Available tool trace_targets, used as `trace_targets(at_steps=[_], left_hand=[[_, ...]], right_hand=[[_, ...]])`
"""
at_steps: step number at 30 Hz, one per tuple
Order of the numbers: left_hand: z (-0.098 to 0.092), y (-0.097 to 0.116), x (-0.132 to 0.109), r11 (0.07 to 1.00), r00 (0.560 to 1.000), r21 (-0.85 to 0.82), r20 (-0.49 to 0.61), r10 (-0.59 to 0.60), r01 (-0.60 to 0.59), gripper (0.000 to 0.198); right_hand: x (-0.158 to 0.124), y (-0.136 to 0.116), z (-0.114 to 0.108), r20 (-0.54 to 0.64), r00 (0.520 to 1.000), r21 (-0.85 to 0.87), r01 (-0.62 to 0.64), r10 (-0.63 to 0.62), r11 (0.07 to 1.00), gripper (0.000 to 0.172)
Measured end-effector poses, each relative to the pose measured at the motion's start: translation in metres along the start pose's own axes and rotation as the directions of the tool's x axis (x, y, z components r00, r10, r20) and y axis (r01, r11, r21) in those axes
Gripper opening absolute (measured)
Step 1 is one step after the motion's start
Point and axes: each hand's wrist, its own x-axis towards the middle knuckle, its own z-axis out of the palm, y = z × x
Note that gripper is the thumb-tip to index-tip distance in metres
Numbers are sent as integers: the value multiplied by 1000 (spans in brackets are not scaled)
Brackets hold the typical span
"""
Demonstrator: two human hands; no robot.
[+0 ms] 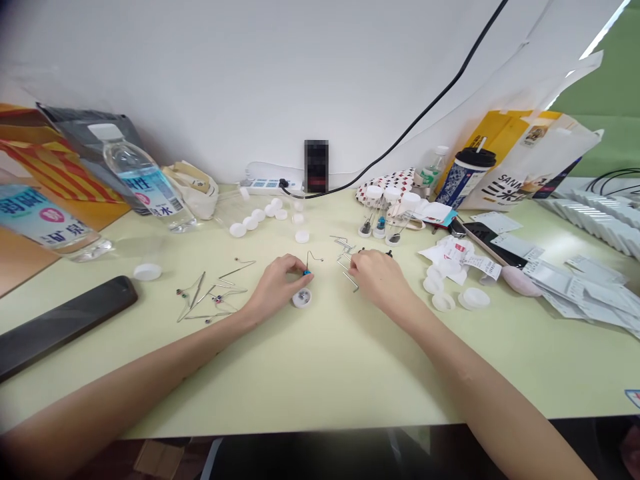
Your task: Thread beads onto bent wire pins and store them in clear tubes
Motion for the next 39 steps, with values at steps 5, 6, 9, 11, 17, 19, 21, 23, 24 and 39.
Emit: trace_targets(at_steps=[5,6,9,11,17,19,21,23,24,39], left_hand=[[-18,-3,-8,994,1000,113,-13,3,-2,16],[-22,-3,-12,990,1000,143,-16,13,-11,20],[-31,-2,-28,957,995,277,-25,94,-83,28],[-32,0,-37,918,983,353,26,182,-179,30],[-17,0,-42,891,966,377,143,215,-253,34],[-14,-2,-38,903,971,367,163,176,-225,35],[-13,-3,-36,918,968,336,198,151,-212,28],[-15,-2,-34,936,963,282,224,151,-212,20],[-16,-2,-34,946,960,243,232,158,-215,18],[-23,3,-36,978,917,-87,340,208,-189,12]], right_hand=[[-10,-10,5,47,997,-89,65,-61,994,16],[-12,-12,4,58,996,-100,80,-74,992,17],[-16,-16,-1,96,983,-126,170,-159,977,23],[-18,-18,-3,108,963,-142,262,-248,955,24],[-13,-21,4,19,935,-69,355,-355,932,15],[-11,-22,5,13,953,64,301,-303,951,11],[-10,-25,4,44,968,228,231,-247,946,10],[-11,-29,4,51,967,357,216,-250,909,13],[-12,-31,4,36,960,394,240,-276,887,13],[-18,-40,12,-229,903,411,429,-364,805,16]])
